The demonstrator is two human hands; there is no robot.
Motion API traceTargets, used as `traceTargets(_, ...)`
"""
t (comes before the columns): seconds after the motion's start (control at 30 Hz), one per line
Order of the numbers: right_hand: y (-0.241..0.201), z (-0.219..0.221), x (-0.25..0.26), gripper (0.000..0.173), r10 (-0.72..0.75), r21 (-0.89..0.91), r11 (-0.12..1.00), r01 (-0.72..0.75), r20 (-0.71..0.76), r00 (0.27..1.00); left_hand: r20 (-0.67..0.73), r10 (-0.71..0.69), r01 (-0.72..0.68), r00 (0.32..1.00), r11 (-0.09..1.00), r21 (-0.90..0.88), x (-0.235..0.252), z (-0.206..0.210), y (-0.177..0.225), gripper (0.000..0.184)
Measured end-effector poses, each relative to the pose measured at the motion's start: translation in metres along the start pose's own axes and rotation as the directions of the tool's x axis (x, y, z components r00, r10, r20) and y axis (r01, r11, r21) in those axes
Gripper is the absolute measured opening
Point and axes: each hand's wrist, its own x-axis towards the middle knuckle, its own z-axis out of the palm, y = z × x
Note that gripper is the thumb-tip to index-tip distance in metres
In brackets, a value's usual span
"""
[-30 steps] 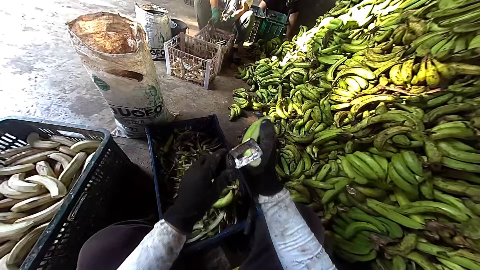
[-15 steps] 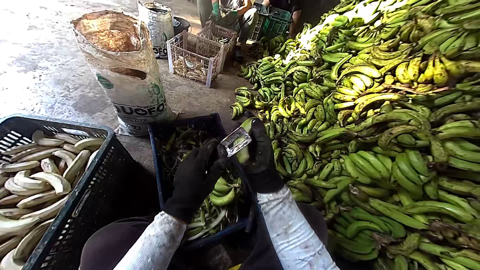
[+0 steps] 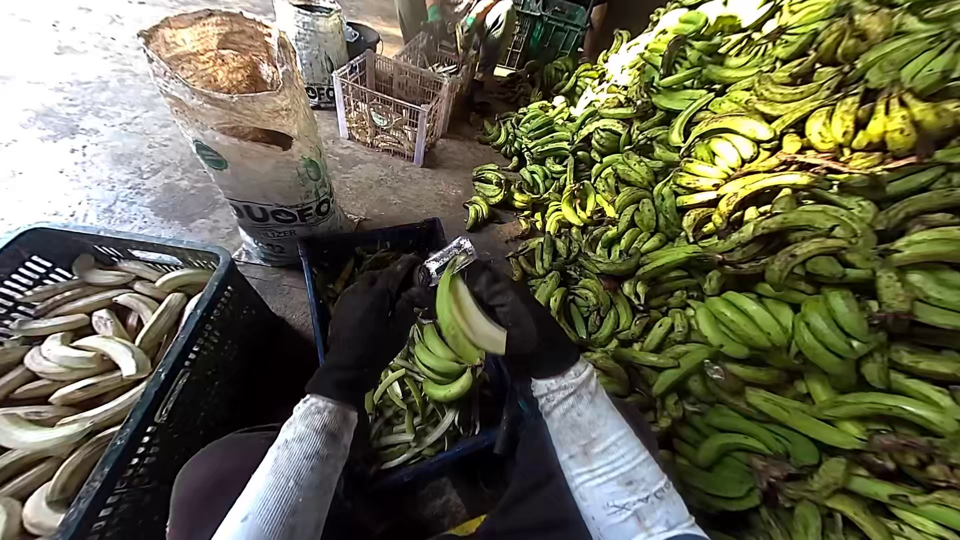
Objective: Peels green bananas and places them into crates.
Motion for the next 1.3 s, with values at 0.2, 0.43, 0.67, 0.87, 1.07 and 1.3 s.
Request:
traceTargets(0.2, -0.015, -0.001, -0.01, 0.032, 0.256, -0.022, 0.967, -0.255, 0.071, 0.964, 0.117, -0.018, 0.005, 0.993, 0.994, 0.113, 0.005, 0.009, -0.006, 0.047)
traceTargets(0.43, -0.007, -0.002, -0.015, 0.041, 0.265, 0.234, 0.931, -0.282, 0.102, 0.959, 0.024, -0.221, 0.218, 0.975, 0.972, 0.085, 0.01, 0.013, -0.012, 0.054)
traceTargets(0.67, 0.014, 0.009, 0.012, 0.042, 0.039, 0.907, 0.385, 0.173, -0.203, 0.978, -0.125, 0.218, -0.219, 0.968, 0.976, 0.01, -0.011, 0.041, 0.01, 0.062)
traceTargets(0.87, -0.003, 0.027, 0.015, 0.039, 0.056, 0.922, 0.016, 0.388, -0.388, 0.92, -0.263, 0.321, -0.301, 0.91, 0.947, 0.116, -0.021, 0.041, 0.012, 0.053)
traceTargets(1.07, 0.013, 0.016, 0.009, 0.04, -0.038, 0.784, 0.574, 0.237, -0.263, 0.964, -0.162, 0.169, -0.16, 0.972, 0.985, 0.068, -0.016, 0.034, 0.013, 0.052)
traceTargets(1.3, 0.011, 0.015, -0.006, 0.041, 0.156, 0.129, 0.985, -0.112, -0.411, 0.898, -0.107, 0.11, -0.096, 0.988, 0.987, 0.132, -0.019, 0.037, 0.016, 0.051)
